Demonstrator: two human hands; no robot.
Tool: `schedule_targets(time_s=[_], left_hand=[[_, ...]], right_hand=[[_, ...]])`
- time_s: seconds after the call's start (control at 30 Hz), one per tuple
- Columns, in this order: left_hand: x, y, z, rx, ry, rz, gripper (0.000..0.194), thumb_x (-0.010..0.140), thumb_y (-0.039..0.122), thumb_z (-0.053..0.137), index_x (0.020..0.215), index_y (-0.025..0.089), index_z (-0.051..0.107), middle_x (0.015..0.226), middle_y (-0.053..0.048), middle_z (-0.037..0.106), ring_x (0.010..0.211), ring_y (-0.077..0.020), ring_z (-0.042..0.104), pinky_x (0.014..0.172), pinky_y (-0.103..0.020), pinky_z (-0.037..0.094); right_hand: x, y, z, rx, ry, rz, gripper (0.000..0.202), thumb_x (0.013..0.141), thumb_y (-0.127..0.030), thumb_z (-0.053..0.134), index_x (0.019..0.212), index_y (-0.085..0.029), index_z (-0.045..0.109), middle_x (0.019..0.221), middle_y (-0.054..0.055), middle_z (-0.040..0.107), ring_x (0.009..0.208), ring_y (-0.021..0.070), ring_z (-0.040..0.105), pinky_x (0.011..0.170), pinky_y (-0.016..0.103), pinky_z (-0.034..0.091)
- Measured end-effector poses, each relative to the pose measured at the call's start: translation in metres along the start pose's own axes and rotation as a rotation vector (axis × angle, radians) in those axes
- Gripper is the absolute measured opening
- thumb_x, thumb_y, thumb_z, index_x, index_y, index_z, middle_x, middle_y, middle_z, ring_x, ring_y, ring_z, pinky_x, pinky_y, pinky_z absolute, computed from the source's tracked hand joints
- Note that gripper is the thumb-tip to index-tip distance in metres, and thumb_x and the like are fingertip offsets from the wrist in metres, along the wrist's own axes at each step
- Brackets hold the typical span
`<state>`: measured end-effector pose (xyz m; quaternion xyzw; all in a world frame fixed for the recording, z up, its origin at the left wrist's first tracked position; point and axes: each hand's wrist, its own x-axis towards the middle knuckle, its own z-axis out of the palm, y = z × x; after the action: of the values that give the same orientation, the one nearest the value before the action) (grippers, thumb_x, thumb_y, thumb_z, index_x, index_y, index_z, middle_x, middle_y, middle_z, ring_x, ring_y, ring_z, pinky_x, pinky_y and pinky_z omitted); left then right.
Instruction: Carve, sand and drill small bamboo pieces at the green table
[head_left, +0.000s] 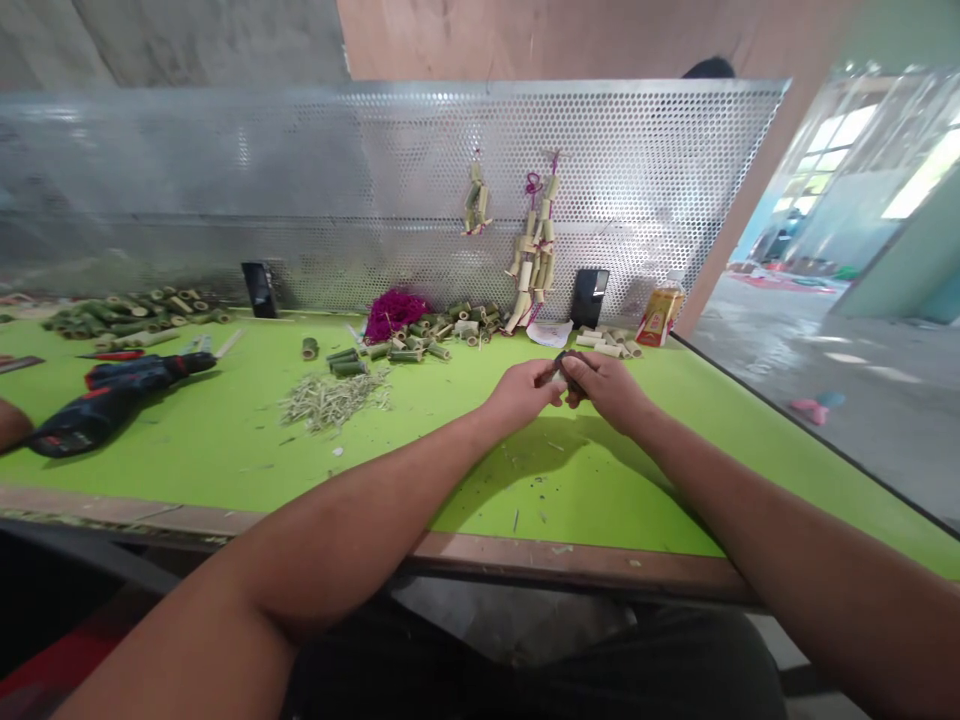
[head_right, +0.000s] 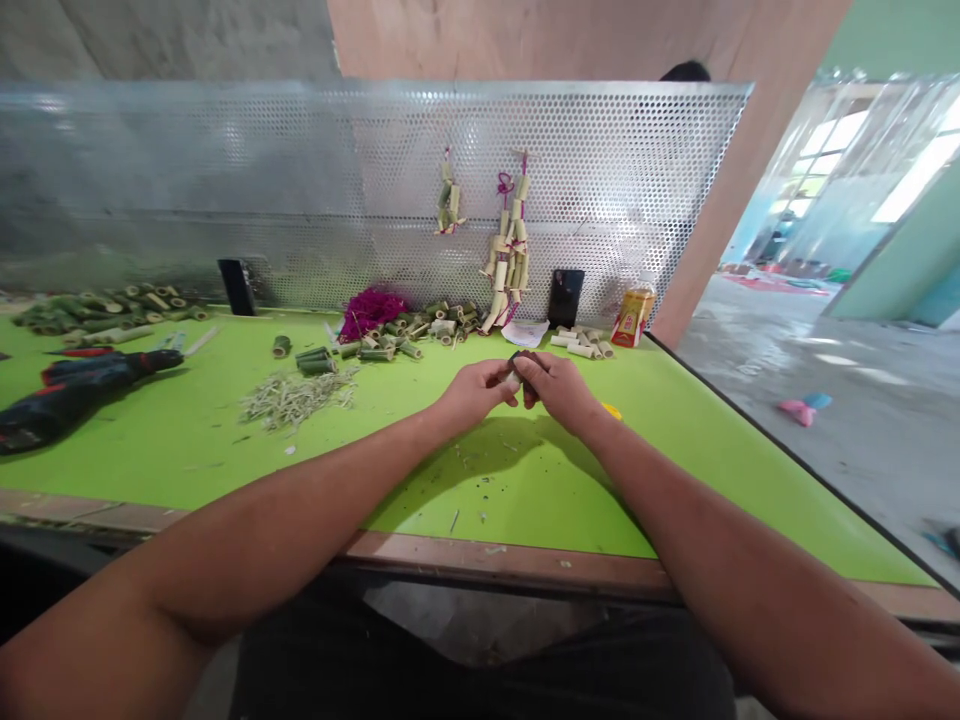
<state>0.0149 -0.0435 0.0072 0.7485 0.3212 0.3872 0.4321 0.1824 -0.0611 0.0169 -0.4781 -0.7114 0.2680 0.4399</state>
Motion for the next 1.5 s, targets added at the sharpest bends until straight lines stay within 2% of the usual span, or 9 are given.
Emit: schedule_targets(time_s=[0.17, 0.37, 0.57, 0.67, 0.8, 0.97, 1.1, 1.27, 1.5], left_hand=[[0.003, -0.005, -0.006, -0.433, -0.029, -0.02, 0.034, 0.084, 0.029, 0.064, 0.112, 0.014, 0.052, 0.091, -0.007, 0.066, 0.076, -0.0129, 0.066, 0.083, -0.036, 0.053], [0.004, -0.007, -0.014, -0.424, -0.274, -0.105, 0.032, 0.083, 0.041, 0.064, 0.087, 0.011, 0.055, 0.081, -0.004, 0.06, 0.066, -0.0092, 0.06, 0.076, -0.034, 0.052], [0.003, -0.003, -0.018, -0.449, -0.243, -0.048, 0.032, 0.082, 0.041, 0.066, 0.09, 0.011, 0.058, 0.082, -0.003, 0.059, 0.069, -0.0094, 0.06, 0.077, -0.032, 0.051], [0.002, 0.003, -0.021, -0.538, -0.22, 0.028, 0.03, 0.083, 0.039, 0.065, 0.095, 0.012, 0.059, 0.083, -0.002, 0.059, 0.066, -0.0074, 0.058, 0.083, -0.035, 0.052], [0.001, 0.008, -0.026, -0.582, -0.1, 0.119, 0.028, 0.085, 0.036, 0.063, 0.102, 0.014, 0.059, 0.088, -0.003, 0.061, 0.069, -0.0082, 0.06, 0.084, -0.035, 0.053], [0.003, -0.001, -0.021, -0.505, 0.018, 0.029, 0.031, 0.083, 0.036, 0.065, 0.104, 0.014, 0.058, 0.09, -0.003, 0.062, 0.066, -0.0071, 0.06, 0.077, -0.031, 0.054], [0.003, -0.004, -0.014, -0.412, -0.045, -0.002, 0.027, 0.084, 0.032, 0.063, 0.103, 0.015, 0.055, 0.089, -0.002, 0.061, 0.064, -0.0065, 0.059, 0.07, -0.028, 0.054], [0.001, 0.001, -0.007, -0.114, -0.047, 0.039, 0.02, 0.08, 0.018, 0.061, 0.099, 0.014, 0.056, 0.074, 0.001, 0.058, 0.057, -0.0061, 0.054, 0.056, -0.02, 0.047], [0.001, 0.001, -0.002, 0.205, -0.007, 0.05, 0.022, 0.087, 0.029, 0.053, 0.103, 0.015, 0.057, 0.076, -0.001, 0.062, 0.051, -0.0072, 0.055, 0.05, -0.02, 0.044]], right_hand=[[-0.001, -0.005, -0.003, -0.027, 0.038, -0.157, 0.032, 0.091, -0.045, 0.05, 0.079, -0.017, 0.06, 0.065, 0.002, 0.06, 0.061, 0.0135, 0.054, 0.058, 0.028, 0.044], [-0.001, -0.001, -0.009, 0.035, -0.056, -0.163, 0.035, 0.09, -0.045, 0.053, 0.103, -0.015, 0.066, 0.069, 0.002, 0.06, 0.061, 0.0138, 0.055, 0.059, 0.029, 0.046], [0.003, 0.005, -0.019, 0.099, -0.096, -0.211, 0.042, 0.087, -0.043, 0.057, 0.119, -0.016, 0.062, 0.078, 0.002, 0.062, 0.063, 0.0136, 0.056, 0.061, 0.03, 0.048], [0.008, 0.011, -0.024, 0.015, 0.005, -0.197, 0.039, 0.086, -0.043, 0.059, 0.115, -0.018, 0.065, 0.085, 0.004, 0.064, 0.064, 0.0134, 0.056, 0.061, 0.03, 0.048], [0.012, 0.017, -0.027, 0.004, 0.172, -0.128, 0.031, 0.086, -0.042, 0.058, 0.101, -0.016, 0.068, 0.076, 0.002, 0.06, 0.059, 0.0125, 0.054, 0.057, 0.029, 0.047], [0.005, 0.002, -0.011, 0.17, 0.131, -0.214, 0.028, 0.086, -0.041, 0.058, 0.101, -0.017, 0.064, 0.074, 0.0, 0.058, 0.057, 0.0117, 0.056, 0.056, 0.029, 0.049], [0.0, -0.001, 0.001, 0.222, 0.134, -0.239, 0.034, 0.082, -0.04, 0.063, 0.108, -0.019, 0.06, 0.072, -0.001, 0.06, 0.056, 0.0119, 0.055, 0.054, 0.028, 0.048], [0.0, 0.002, 0.002, -0.041, 0.081, -0.267, 0.036, 0.083, -0.043, 0.064, 0.109, -0.018, 0.063, 0.077, 0.001, 0.062, 0.058, 0.0126, 0.055, 0.056, 0.028, 0.046], [-0.002, -0.005, 0.004, -0.237, 0.072, -0.305, 0.03, 0.087, -0.044, 0.059, 0.093, -0.017, 0.067, 0.075, 0.002, 0.063, 0.063, 0.014, 0.056, 0.061, 0.027, 0.043]])
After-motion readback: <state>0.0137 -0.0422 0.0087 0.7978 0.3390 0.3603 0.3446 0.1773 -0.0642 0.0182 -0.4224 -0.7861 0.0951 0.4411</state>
